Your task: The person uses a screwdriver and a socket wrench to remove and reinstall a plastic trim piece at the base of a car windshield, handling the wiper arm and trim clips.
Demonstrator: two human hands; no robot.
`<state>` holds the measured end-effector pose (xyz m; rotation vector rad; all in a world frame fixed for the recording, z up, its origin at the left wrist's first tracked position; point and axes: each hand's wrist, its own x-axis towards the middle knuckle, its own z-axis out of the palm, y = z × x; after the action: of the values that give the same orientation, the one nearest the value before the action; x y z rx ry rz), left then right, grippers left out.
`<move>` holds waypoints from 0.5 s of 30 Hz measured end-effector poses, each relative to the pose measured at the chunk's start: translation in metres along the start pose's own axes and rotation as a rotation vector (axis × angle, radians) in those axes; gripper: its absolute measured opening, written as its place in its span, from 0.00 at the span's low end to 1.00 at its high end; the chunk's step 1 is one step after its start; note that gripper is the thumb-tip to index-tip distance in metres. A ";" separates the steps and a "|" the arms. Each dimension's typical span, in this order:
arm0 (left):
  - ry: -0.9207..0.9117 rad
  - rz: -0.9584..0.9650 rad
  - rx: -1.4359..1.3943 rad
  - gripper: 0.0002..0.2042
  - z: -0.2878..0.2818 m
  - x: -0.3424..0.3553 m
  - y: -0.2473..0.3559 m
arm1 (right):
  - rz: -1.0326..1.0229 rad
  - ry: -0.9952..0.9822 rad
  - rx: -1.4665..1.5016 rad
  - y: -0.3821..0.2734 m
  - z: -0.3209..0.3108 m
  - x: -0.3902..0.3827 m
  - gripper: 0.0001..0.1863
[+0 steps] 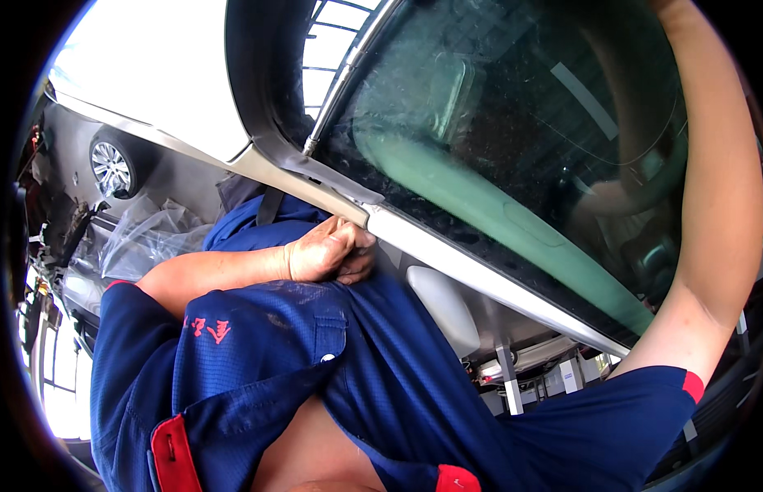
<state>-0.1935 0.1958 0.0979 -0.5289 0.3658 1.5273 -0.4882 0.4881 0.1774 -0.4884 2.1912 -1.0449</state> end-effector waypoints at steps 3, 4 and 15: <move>0.023 -0.011 -0.038 0.09 -0.001 0.000 -0.003 | -0.334 -0.026 -0.370 -0.006 0.001 -0.010 0.04; 0.028 -0.015 -0.024 0.09 0.000 0.000 -0.001 | -0.274 -0.042 -0.311 -0.014 0.000 -0.013 0.04; -0.049 0.055 0.073 0.12 -0.004 0.001 -0.004 | 0.041 0.071 -0.141 -0.026 0.008 0.013 0.13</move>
<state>-0.1890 0.1943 0.0944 -0.4261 0.3999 1.5711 -0.4911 0.4601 0.1891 -0.4742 2.3388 -0.9024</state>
